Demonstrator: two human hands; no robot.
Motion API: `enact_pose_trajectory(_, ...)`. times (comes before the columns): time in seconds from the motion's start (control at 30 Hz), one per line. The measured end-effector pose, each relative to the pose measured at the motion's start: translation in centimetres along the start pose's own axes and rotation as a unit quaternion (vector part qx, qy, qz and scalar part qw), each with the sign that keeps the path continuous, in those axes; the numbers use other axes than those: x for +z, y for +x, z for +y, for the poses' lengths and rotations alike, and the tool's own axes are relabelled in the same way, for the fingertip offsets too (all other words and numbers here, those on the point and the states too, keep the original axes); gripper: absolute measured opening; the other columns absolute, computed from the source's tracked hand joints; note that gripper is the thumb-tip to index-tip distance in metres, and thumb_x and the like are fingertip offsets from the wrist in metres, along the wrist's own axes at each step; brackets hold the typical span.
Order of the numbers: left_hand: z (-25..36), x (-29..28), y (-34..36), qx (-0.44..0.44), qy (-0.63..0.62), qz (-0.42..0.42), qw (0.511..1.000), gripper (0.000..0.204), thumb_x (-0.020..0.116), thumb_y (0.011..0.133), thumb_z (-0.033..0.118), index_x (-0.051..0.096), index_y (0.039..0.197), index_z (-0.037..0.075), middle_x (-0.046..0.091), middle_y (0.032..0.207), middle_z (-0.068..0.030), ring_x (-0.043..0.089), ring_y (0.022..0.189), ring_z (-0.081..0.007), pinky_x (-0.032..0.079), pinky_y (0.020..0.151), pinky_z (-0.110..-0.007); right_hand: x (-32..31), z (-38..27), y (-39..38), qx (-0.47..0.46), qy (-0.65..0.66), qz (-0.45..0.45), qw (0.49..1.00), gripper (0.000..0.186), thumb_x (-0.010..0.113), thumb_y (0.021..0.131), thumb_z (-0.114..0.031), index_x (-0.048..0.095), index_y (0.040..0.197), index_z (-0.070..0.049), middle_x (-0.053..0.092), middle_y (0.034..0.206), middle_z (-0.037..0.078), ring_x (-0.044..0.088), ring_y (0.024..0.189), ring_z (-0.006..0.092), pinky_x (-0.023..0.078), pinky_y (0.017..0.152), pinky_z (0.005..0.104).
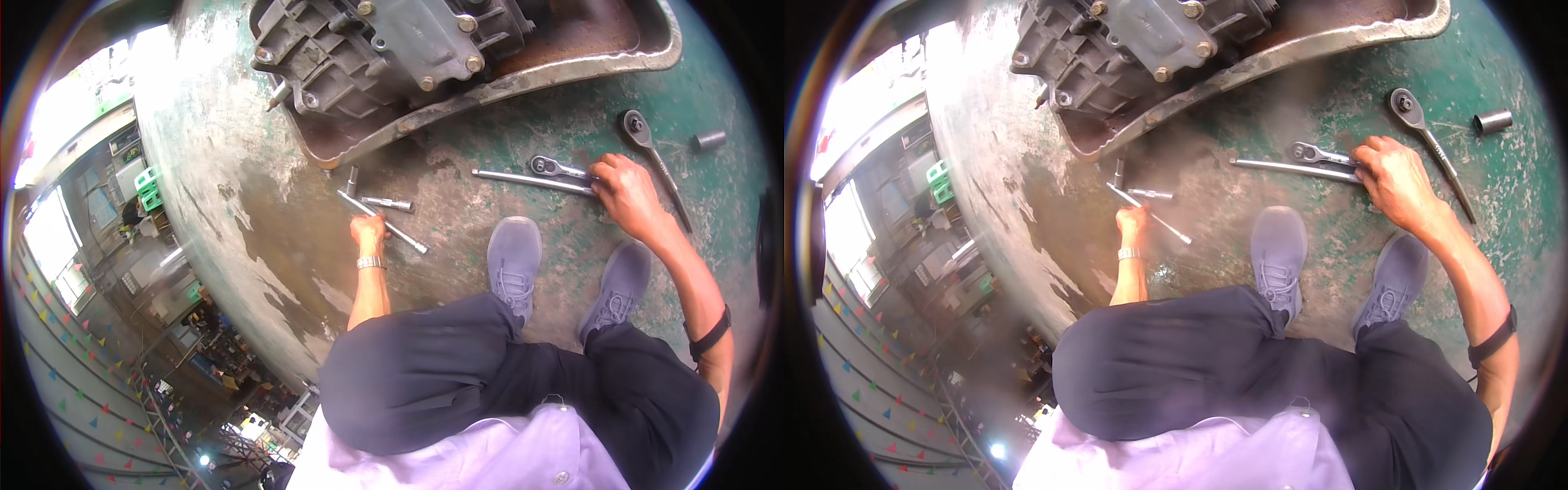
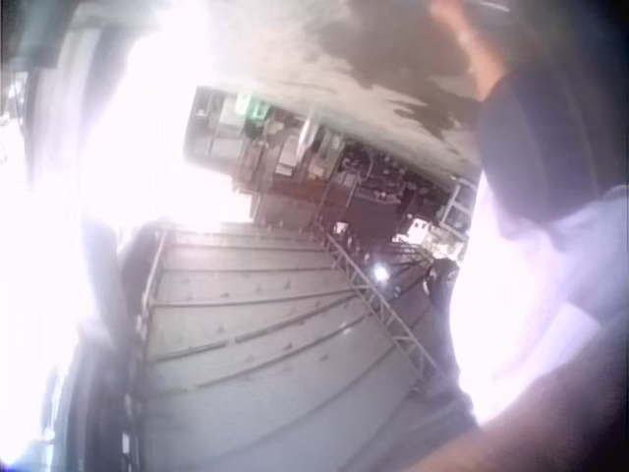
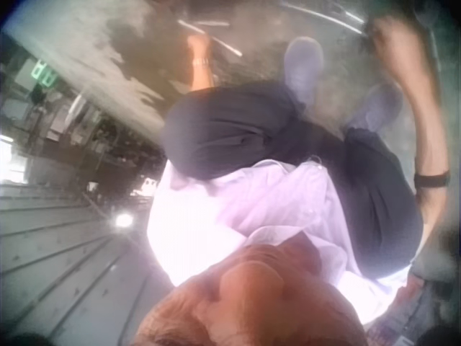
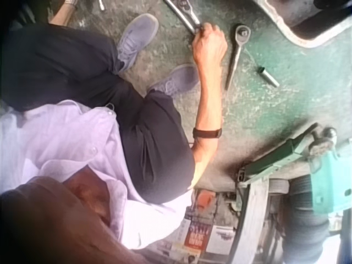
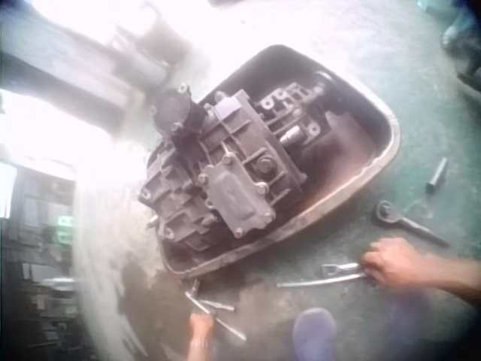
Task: The person uses a ratchet and socket to loosen and remove bolts from a metal engine block resting in a tray. They switch between different socket sizes and positions, removing bolts one at a time and placing them on the tray.
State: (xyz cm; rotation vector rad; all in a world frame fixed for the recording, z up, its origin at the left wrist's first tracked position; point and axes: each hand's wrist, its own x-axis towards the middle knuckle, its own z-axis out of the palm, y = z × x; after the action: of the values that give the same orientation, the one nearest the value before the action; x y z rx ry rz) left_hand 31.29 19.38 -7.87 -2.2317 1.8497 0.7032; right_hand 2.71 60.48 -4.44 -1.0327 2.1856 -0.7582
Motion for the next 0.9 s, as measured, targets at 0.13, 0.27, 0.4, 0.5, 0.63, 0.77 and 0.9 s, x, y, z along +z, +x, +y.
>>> enact_pose_trajectory(0.13, -0.7, -0.3, -0.3, -0.006, -0.006, -0.027, 1.0, 0.038, 0.072, 0.077, 0.002, 0.052, 0.107, -0.012, 0.064, 0.088, -0.0174, 0.066, 0.063, -0.023, 0.056, 0.04, -0.033, -0.4, -0.4, -0.1, 0.004, 0.014, 0.029, 0.999, 0.018, 0.066, 0.08, -0.005, 0.062, 0.096, 0.001, 0.059, 0.092, 0.016, 0.058, 0.092, 0.0357, 0.047, 0.079, 0.0445)
enact_pose_trajectory(0.27, -0.8, -2.0, -1.9, 0.028, -0.05, -0.031, 0.998, 0.033, 0.066, 0.079, -0.001, 0.052, 0.106, -0.012, 0.063, 0.085, -0.0174, 0.065, 0.06, -0.0234, 0.055, 0.039, -0.032, -0.8, -0.6, -0.5, 0.003, 0.036, 0.059, 0.998, 0.017, 0.065, 0.08, -0.005, 0.062, 0.096, 0.001, 0.06, 0.095, 0.016, 0.058, 0.093, 0.0359, 0.047, 0.08, 0.0437)
enact_pose_trajectory(0.4, 1.3, -5.1, -5.3, 0.107, -0.118, -0.068, 0.985, 0.02, 0.061, 0.081, -0.005, 0.052, 0.099, -0.007, 0.062, 0.085, -0.014, 0.066, 0.066, -0.021, 0.059, 0.047, -0.03, -1.2, -1.5, -0.4, -0.012, 0.074, 0.054, 0.996, 0.017, 0.066, 0.079, -0.004, 0.063, 0.095, 0.001, 0.061, 0.093, 0.017, 0.06, 0.091, 0.0371, 0.048, 0.08, 0.0438)
enact_pose_trajectory(0.5, 4.7, -7.8, -8.2, 0.176, -0.225, -0.184, 0.941, 0.019, 0.062, 0.083, -0.003, 0.053, 0.1, -0.002, 0.062, 0.088, -0.011, 0.067, 0.073, -0.021, 0.061, 0.056, -0.03, -1.7, -3.1, 0.0, -0.033, 0.117, 0.052, 0.991, 0.019, 0.067, 0.078, -0.004, 0.063, 0.095, 0.001, 0.062, 0.094, 0.017, 0.06, 0.091, 0.0377, 0.049, 0.08, 0.0438)
enact_pose_trajectory(0.63, 11.9, -9.0, -13.1, 0.244, -0.31, -0.38, 0.837, 0.025, 0.07, 0.082, 0.001, 0.055, 0.102, 0.002, 0.062, 0.093, -0.0095, 0.068, 0.084, -0.0245, 0.062, 0.069, -0.035, -2.7, -5.3, 0.3, -0.041, 0.187, 0.014, 0.981, 0.032, 0.073, 0.077, -0.014, 0.063, 0.103, 0.002, 0.064, 0.099, 0.019, 0.062, 0.095, 0.0385, 0.05, 0.083, 0.0441)
enact_pose_trajectory(0.77, 19.9, -6.0, -19.5, 0.281, -0.306, -0.525, 0.743, 0.025, 0.071, 0.082, 0.001, 0.055, 0.101, 0.003, 0.062, 0.097, -0.0107, 0.066, 0.094, -0.0269, 0.06, 0.078, -0.039, -4.0, -6.7, 0.2, -0.056, 0.281, -0.018, 0.958, 0.063, 0.08, 0.075, -0.024, 0.053, 0.125, 0.002, 0.065, 0.111, 0.018, 0.064, 0.104, 0.0319, 0.051, 0.09, 0.0422)
enact_pose_trajectory(0.9, 25.7, -1.7, -25.8, 0.287, -0.266, -0.598, 0.7, 0.026, 0.067, 0.086, -0.001, 0.051, 0.106, 0.002, 0.059, 0.102, -0.0086, 0.065, 0.098, -0.0238, 0.056, 0.086, -0.038, -6.1, -7.0, -0.5, 0.007, 0.426, -0.009, 0.904, 0.048, 0.074, 0.083, -0.021, 0.056, 0.12, 0.002, 0.065, 0.098, 0.01, 0.063, 0.089, 0.0193, 0.05, 0.077, 0.0339)
